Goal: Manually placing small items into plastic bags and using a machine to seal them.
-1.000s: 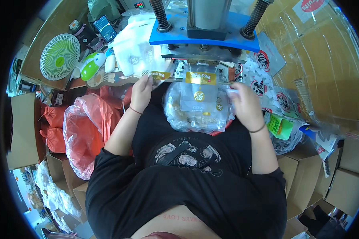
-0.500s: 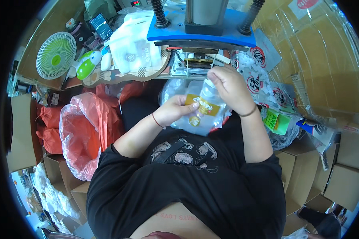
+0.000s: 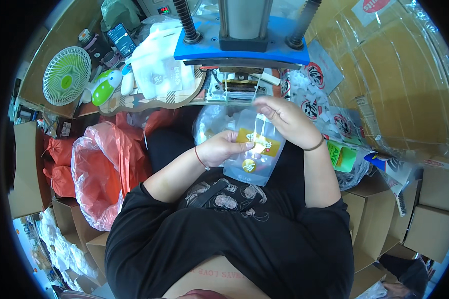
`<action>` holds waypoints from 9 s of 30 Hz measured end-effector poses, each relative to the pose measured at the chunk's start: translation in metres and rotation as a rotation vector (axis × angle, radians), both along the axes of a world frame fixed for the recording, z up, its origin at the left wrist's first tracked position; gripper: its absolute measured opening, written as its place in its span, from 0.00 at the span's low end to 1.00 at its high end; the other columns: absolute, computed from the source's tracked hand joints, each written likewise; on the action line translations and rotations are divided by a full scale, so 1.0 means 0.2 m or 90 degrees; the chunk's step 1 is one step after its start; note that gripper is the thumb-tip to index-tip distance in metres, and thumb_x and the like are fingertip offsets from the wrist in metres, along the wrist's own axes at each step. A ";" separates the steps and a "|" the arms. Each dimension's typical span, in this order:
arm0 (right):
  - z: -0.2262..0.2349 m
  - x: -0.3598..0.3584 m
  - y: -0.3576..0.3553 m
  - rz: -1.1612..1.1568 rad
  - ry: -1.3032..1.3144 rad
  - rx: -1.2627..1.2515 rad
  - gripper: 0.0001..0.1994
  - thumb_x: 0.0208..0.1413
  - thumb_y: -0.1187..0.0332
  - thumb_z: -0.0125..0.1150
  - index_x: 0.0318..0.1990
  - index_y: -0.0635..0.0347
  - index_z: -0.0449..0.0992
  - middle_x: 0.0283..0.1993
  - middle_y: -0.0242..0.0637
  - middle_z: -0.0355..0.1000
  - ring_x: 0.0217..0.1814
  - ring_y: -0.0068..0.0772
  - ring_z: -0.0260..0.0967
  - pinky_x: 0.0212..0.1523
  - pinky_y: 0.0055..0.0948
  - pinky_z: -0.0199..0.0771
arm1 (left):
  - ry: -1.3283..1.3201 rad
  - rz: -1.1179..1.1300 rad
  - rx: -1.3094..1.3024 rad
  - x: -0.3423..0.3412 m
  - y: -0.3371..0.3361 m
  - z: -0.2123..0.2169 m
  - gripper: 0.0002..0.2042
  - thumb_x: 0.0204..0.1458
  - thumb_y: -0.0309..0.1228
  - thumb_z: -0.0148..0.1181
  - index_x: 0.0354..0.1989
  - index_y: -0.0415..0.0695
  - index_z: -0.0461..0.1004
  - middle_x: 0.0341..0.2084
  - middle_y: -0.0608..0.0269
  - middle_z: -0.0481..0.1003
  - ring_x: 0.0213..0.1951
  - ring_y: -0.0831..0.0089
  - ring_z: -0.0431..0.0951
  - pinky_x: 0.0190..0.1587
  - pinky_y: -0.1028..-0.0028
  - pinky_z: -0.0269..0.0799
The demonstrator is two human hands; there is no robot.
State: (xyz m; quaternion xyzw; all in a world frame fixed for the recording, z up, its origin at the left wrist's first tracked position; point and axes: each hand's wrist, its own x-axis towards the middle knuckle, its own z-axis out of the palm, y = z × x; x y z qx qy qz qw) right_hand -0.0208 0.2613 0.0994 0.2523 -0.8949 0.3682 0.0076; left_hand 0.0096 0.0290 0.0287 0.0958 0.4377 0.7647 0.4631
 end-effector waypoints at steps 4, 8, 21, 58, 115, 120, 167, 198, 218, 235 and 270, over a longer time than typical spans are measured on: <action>-0.16 0.00 0.17 -0.102 0.033 0.039 0.10 0.62 0.68 0.55 0.46 0.64 0.73 0.45 0.46 0.71 0.45 0.47 0.71 0.45 0.38 0.71 | -0.037 0.029 -0.018 -0.10 -0.07 -0.02 0.12 0.59 0.27 0.60 0.50 0.38 0.76 0.43 0.58 0.80 0.45 0.72 0.81 0.51 0.71 0.75; -0.27 -0.02 0.37 -0.116 -0.009 0.232 0.14 0.56 0.73 0.59 0.49 0.64 0.71 0.45 0.45 0.69 0.46 0.44 0.70 0.46 0.36 0.70 | -0.036 0.128 -0.072 -0.33 -0.10 -0.06 0.14 0.57 0.26 0.62 0.51 0.37 0.75 0.44 0.57 0.79 0.43 0.72 0.80 0.49 0.70 0.76; -0.38 -0.13 0.31 -0.250 0.160 0.196 0.24 0.50 0.77 0.63 0.57 0.58 0.69 0.51 0.44 0.70 0.52 0.50 0.71 0.52 0.39 0.73 | 1.189 0.447 -1.059 -0.46 -0.66 -0.20 0.24 0.54 0.34 0.63 0.58 0.41 0.67 0.48 0.48 0.73 0.52 0.50 0.73 0.61 0.52 0.60; 0.09 0.09 0.06 0.061 -0.041 -0.098 0.08 0.60 0.72 0.55 0.44 0.65 0.75 0.38 0.32 0.74 0.38 0.21 0.68 0.42 0.23 0.67 | 0.069 0.014 -0.019 0.08 -0.10 -0.01 0.13 0.65 0.34 0.55 0.47 0.36 0.77 0.39 0.63 0.81 0.40 0.78 0.80 0.48 0.75 0.75; -0.01 0.09 -0.23 -0.130 -0.049 -0.340 0.06 0.58 0.72 0.64 0.39 0.65 0.80 0.35 0.31 0.77 0.37 0.20 0.72 0.38 0.24 0.73 | 0.445 0.297 -0.375 -0.14 -0.37 -0.08 0.09 0.60 0.25 0.58 0.47 0.37 0.78 0.34 0.63 0.81 0.39 0.79 0.79 0.44 0.76 0.75; -0.05 0.03 -0.20 -0.110 -0.005 -0.243 0.07 0.63 0.70 0.60 0.41 0.65 0.79 0.37 0.32 0.76 0.39 0.21 0.72 0.40 0.25 0.72 | 0.275 0.224 -0.191 -0.03 -0.17 -0.02 0.08 0.62 0.27 0.57 0.45 0.37 0.78 0.35 0.65 0.80 0.40 0.80 0.79 0.44 0.78 0.74; -0.04 0.11 -0.11 -0.101 -0.185 -0.362 0.08 0.59 0.75 0.63 0.45 0.65 0.76 0.40 0.32 0.76 0.37 0.18 0.73 0.35 0.18 0.72 | 0.432 0.197 -0.322 -0.13 -0.32 -0.12 0.05 0.59 0.22 0.59 0.41 0.35 0.77 0.33 0.66 0.80 0.36 0.82 0.78 0.42 0.79 0.75; -0.36 0.08 0.48 -0.291 0.161 0.198 0.16 0.54 0.77 0.59 0.52 0.62 0.72 0.52 0.49 0.73 0.49 0.51 0.73 0.50 0.39 0.73 | 0.926 0.677 -0.715 -0.53 -0.54 -0.17 0.30 0.57 0.36 0.63 0.65 0.37 0.59 0.51 0.45 0.74 0.51 0.57 0.76 0.56 0.61 0.69; 0.05 0.03 -0.23 -0.146 0.053 -0.288 0.10 0.67 0.65 0.55 0.43 0.64 0.75 0.35 0.28 0.72 0.39 0.18 0.66 0.43 0.23 0.69 | 0.429 0.238 -0.300 -0.12 -0.27 -0.04 0.09 0.64 0.30 0.55 0.42 0.36 0.78 0.30 0.66 0.80 0.33 0.81 0.78 0.40 0.77 0.74; 0.01 0.09 -0.10 -0.117 0.021 -0.131 0.11 0.59 0.69 0.64 0.46 0.64 0.76 0.37 0.34 0.77 0.39 0.27 0.73 0.44 0.25 0.71 | 0.216 0.103 -0.141 0.01 -0.04 -0.06 0.12 0.65 0.35 0.56 0.47 0.39 0.77 0.36 0.65 0.81 0.36 0.82 0.76 0.42 0.79 0.72; -0.16 0.07 0.14 -0.256 0.139 -0.027 0.09 0.59 0.69 0.62 0.45 0.63 0.75 0.39 0.43 0.74 0.40 0.41 0.73 0.43 0.32 0.72 | 0.504 0.463 -0.445 -0.31 -0.59 -0.20 0.10 0.63 0.29 0.55 0.48 0.40 0.76 0.38 0.56 0.81 0.39 0.71 0.81 0.42 0.73 0.74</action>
